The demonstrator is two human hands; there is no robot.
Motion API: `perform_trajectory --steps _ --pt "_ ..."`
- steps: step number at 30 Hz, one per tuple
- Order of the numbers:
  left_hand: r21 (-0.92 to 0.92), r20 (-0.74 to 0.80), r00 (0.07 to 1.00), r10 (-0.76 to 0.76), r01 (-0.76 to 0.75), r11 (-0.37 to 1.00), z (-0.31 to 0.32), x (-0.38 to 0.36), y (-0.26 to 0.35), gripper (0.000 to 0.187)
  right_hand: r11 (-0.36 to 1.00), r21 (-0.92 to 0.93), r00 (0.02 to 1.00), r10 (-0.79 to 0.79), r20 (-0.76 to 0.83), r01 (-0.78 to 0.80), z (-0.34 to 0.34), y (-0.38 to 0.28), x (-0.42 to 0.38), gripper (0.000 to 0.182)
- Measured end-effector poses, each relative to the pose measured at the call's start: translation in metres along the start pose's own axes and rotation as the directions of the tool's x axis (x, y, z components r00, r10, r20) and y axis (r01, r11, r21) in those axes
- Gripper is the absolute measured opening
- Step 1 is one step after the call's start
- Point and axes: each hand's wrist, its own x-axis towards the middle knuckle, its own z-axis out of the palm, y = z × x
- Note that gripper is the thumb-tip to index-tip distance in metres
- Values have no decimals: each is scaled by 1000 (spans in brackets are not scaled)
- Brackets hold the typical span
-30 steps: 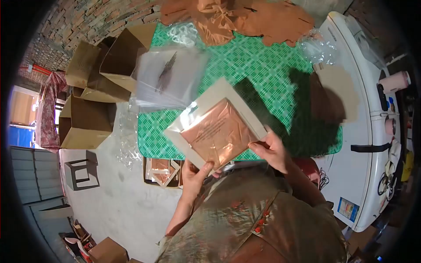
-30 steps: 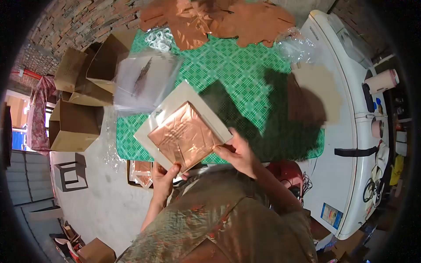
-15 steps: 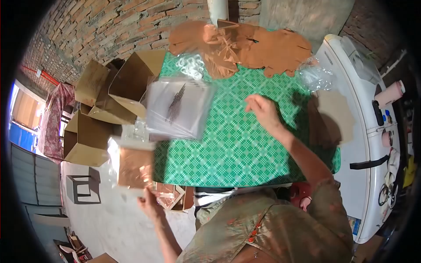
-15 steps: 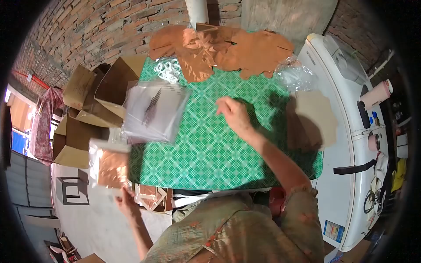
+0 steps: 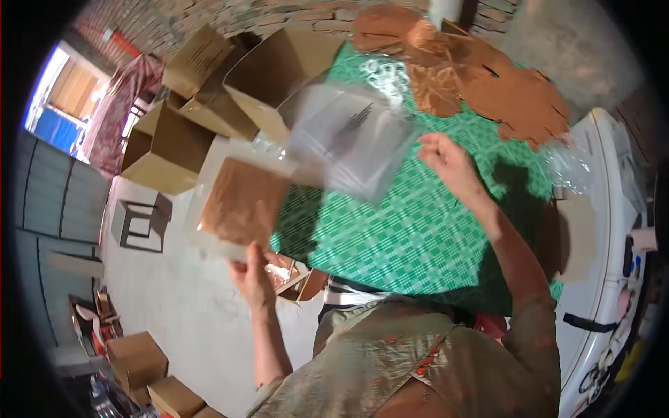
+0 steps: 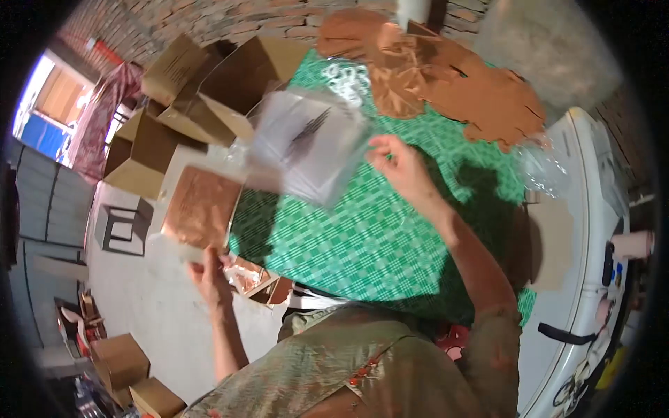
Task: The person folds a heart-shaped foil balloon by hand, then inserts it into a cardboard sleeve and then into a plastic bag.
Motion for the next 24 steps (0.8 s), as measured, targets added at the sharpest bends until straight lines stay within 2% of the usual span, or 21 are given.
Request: perform_trajectory --steps 1,2,4,5,6,7,8,11,14,17,23,24 --pt "-6 49 999 -24 24 1000 17 -4 7 21 999 44 998 18 61 -21 17 -14 -7 42" --pt "30 120 991 -60 56 998 22 -6 1 23 992 120 990 13 141 -30 31 -19 -12 51" --pt "-18 247 964 -102 110 994 43 -17 -5 24 971 229 960 4 280 -71 52 -36 -22 65" --pt "-43 287 951 -118 135 990 51 -22 -7 24 923 384 964 -85 252 -19 65 -36 -29 64" --pt "-67 325 936 -133 163 984 58 -27 -8 25 889 457 974 -108 199 5 71 -44 -35 57" --pt "-156 335 929 -158 220 963 66 -31 -6 27 881 473 982 -74 176 -19 72 -42 -35 52" --pt "-151 367 915 -166 234 960 66 -34 -9 27 870 491 987 -40 156 -43 72 -40 -36 48" --pt "-125 435 882 -179 256 958 70 -43 -10 29 920 392 992 -30 124 -21 62 -55 -46 37" --pt "-128 434 878 -202 282 951 75 -46 -10 28 927 376 994 -36 99 -3 58 -58 -53 30" --pt "-96 450 873 -189 258 961 76 -48 -12 31 960 277 995 27 92 -52 49 -62 -57 25" --pt "-71 472 862 -182 244 967 82 -49 -8 32 957 248 988 -134 -79 150 46 -58 -55 26" --pt "-72 469 864 -184 245 967 81 -49 -9 32 952 299 997 -61 -40 71 43 -58 -55 27"
